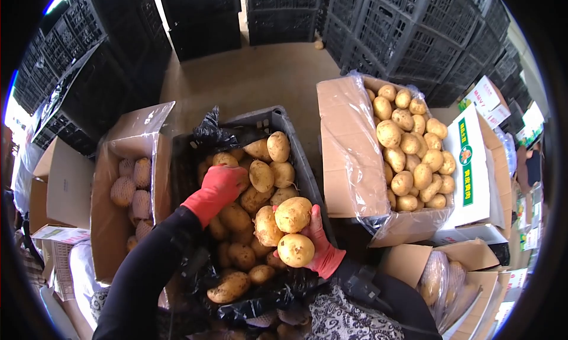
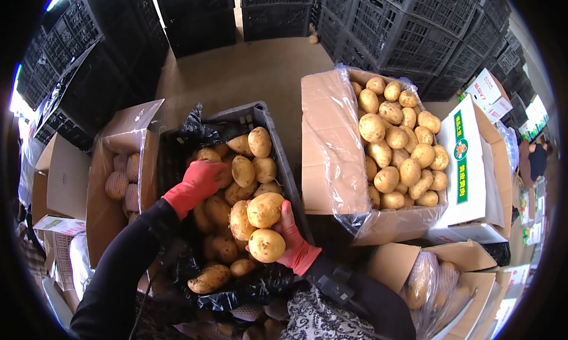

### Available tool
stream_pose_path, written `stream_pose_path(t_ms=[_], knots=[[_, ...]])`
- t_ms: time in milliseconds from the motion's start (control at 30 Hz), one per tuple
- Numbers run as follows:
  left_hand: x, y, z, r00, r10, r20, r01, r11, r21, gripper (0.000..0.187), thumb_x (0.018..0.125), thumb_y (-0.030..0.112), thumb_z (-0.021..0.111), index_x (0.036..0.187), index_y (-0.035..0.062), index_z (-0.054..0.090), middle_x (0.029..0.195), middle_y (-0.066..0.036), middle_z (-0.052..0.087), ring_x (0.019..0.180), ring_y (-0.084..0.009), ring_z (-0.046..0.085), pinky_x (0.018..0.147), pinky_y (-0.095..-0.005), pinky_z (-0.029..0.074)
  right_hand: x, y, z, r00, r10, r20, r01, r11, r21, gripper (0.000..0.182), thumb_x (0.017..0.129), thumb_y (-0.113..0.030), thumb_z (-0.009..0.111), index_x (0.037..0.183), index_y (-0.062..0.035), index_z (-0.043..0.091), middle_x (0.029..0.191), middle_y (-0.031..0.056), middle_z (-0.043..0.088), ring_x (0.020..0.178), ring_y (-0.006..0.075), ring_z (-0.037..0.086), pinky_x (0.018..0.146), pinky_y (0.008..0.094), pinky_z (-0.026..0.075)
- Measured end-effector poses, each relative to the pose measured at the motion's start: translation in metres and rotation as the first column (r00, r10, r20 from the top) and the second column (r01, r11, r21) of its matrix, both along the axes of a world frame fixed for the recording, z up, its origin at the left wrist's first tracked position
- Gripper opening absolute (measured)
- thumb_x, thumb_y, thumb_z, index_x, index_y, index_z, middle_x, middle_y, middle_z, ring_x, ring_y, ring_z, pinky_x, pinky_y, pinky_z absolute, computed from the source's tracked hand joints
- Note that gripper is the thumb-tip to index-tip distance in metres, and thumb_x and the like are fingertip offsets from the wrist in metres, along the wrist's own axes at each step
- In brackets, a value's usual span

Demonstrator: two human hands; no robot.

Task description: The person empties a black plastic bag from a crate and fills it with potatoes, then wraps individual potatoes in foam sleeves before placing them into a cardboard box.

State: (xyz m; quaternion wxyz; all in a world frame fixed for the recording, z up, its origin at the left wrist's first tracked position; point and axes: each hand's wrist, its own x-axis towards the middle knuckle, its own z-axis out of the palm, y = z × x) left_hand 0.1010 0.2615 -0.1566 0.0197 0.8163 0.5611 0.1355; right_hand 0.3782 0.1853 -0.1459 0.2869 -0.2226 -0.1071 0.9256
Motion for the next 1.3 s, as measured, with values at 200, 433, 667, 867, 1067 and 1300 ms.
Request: stream_pose_path(t_ms=[200,433,667,867,1067,1300], knots=[[0.011,0.014,-0.017,0.872,0.112,-0.477,-0.336,0.845,-0.415,0.022,0.084,0.031,0.07,0.098,0.0149,0.073,0.092,-0.008,0.075,0.087,-0.0242,0.075,0.066,-0.0386,0.057,0.004,-0.003,-0.001,1.0,-0.023,0.002,0.023,1.0,0.022,0.095,0.081,-0.083,0.05,0.148,-0.0161,0.043,0.145,0.006,0.051,0.126,0.0295,0.057,0.083,0.0541,0.06],[-0.067,-0.065,-0.032,0.996,0.029,-0.082,-0.07,0.829,-0.555,0.054,0.084,0.042,0.068,0.13,0.0149,0.061,0.096,-0.015,0.073,0.09,-0.0373,0.07,0.079,-0.0477,0.056,0.073,0.032,0.086,0.947,-0.321,0.0,0.309,0.912,0.27,0.105,0.075,-0.086,0.055,0.146,-0.0098,0.042,0.138,0.011,0.055,0.101,0.0363,0.068,0.07,0.0521,0.062],[-0.043,-0.104,0.015,1.0,0.029,0.009,-0.018,0.808,-0.59,0.05,0.082,0.037,0.069,0.127,0.0167,0.064,0.087,-0.015,0.072,0.084,-0.0371,0.07,0.074,-0.0473,0.056,0.206,0.161,0.198,0.205,-0.909,0.364,-0.165,0.335,0.928,0.066,0.082,-0.037,0.08,0.13,0.0012,0.056,0.119,0.0119,0.064,0.109,0.0207,0.062,0.095,0.0334,0.05],[-0.039,-0.11,0.029,0.998,0.058,0.02,-0.04,0.861,-0.507,0.042,0.084,0.035,0.069,0.122,0.0168,0.068,0.087,-0.016,0.071,0.084,-0.0397,0.068,0.074,-0.0482,0.056,0.204,0.268,0.11,-0.509,-0.683,0.524,-0.759,0.643,0.101,0.099,0.079,-0.071,0.065,0.152,-0.0074,0.04,0.163,0.0202,0.026,0.148,0.043,0.028,0.12,0.0493,0.025],[-0.001,-0.104,0.009,1.0,-0.002,0.013,0.008,0.875,-0.483,0.044,0.084,0.039,0.07,0.121,0.0154,0.066,0.09,-0.013,0.072,0.093,-0.0374,0.068,0.08,-0.0478,0.054,0.194,0.256,0.108,-0.522,-0.844,0.127,-0.835,0.535,0.124,0.08,0.087,-0.058,0.066,0.148,-0.0107,0.046,0.155,0.0192,0.041,0.143,0.0453,0.034,0.116,0.0604,0.026],[0.056,-0.143,-0.016,0.88,-0.461,-0.118,0.277,0.699,-0.66,0.042,0.086,0.049,0.066,0.11,0.0147,0.069,0.106,-0.007,0.066,0.087,-0.0304,0.066,0.072,-0.0441,0.055,0.003,0.068,0.091,0.612,-0.295,0.734,-0.757,0.051,0.652,0.027,0.089,-0.016,0.064,0.111,-0.0011,0.063,0.099,0.0188,0.069,0.093,0.0321,0.068,0.08,0.0414,0.054]])
